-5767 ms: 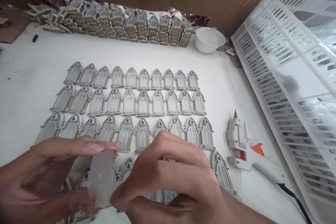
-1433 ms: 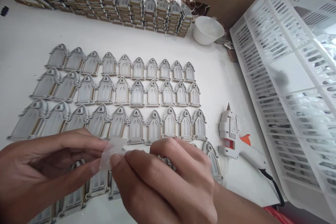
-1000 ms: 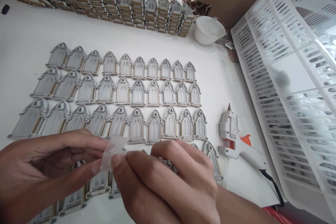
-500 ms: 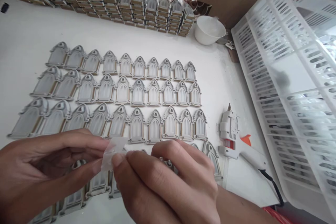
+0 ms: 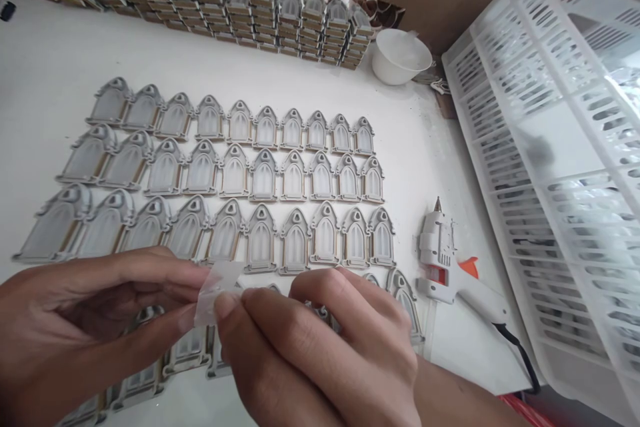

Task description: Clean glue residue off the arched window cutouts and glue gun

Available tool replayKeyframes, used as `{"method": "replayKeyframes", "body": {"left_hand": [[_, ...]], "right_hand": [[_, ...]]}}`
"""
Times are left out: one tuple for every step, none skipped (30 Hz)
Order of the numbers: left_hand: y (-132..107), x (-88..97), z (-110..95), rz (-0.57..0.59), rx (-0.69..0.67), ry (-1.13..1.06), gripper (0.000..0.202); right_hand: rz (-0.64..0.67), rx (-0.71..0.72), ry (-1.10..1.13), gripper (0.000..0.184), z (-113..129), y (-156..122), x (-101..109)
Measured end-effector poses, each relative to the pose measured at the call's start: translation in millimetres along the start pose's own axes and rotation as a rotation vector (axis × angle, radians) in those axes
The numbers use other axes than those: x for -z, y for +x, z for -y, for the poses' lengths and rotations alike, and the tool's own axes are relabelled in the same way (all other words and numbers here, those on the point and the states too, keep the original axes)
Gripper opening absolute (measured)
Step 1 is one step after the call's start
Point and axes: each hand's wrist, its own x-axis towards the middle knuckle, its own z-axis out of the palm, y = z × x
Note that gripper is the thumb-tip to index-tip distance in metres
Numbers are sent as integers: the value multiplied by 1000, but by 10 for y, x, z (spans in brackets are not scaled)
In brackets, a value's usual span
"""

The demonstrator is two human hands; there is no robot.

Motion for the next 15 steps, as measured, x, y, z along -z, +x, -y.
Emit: {"method": "replayKeyframes", "body": {"left_hand": [[0,-5,0,-2,-11,-5,14],[1,-9,3,0,-21,-14,15],[3,-14,7,1,-29,-24,16],[6,-18,11,6,-31,-31,18],[10,-22,12,10,-34,-35,20],[13,-26,11,13,-31,-35,22],[15,-31,7,12,-29,-32,25],[17,-35,1,8,-30,-29,27],[17,-40,-6,5,-40,-26,27],[16,-43,-13,2,-56,-21,27],[15,-46,-19,-3,-73,-13,27],[12,-47,-24,-11,-95,-2,26],[9,-47,-27,-19,-116,14,26],[5,-46,-29,-27,-136,35,27],[1,-44,-31,-40,-158,57,28]], "right_hand": [[-2,-7,1,6,4,-4,-1],[-5,-11,2,6,8,-8,-3],[-6,-15,5,7,12,-11,-4],[-11,-17,10,9,14,-13,-6],[-12,-16,16,10,16,-12,-7],[-11,-17,20,9,18,-10,-8],[-8,-16,22,7,19,-4,-10],[-1,-19,22,5,21,3,-12],[10,-23,22,5,24,12,-14],[19,-21,23,5,27,21,-18],[26,-18,24,7,31,28,-22],[25,-15,25,9,36,34,-29],[21,-11,27,11,41,36,-36],[13,-16,26,12,48,34,-44],[4,-19,28,13,56,29,-52]]}}
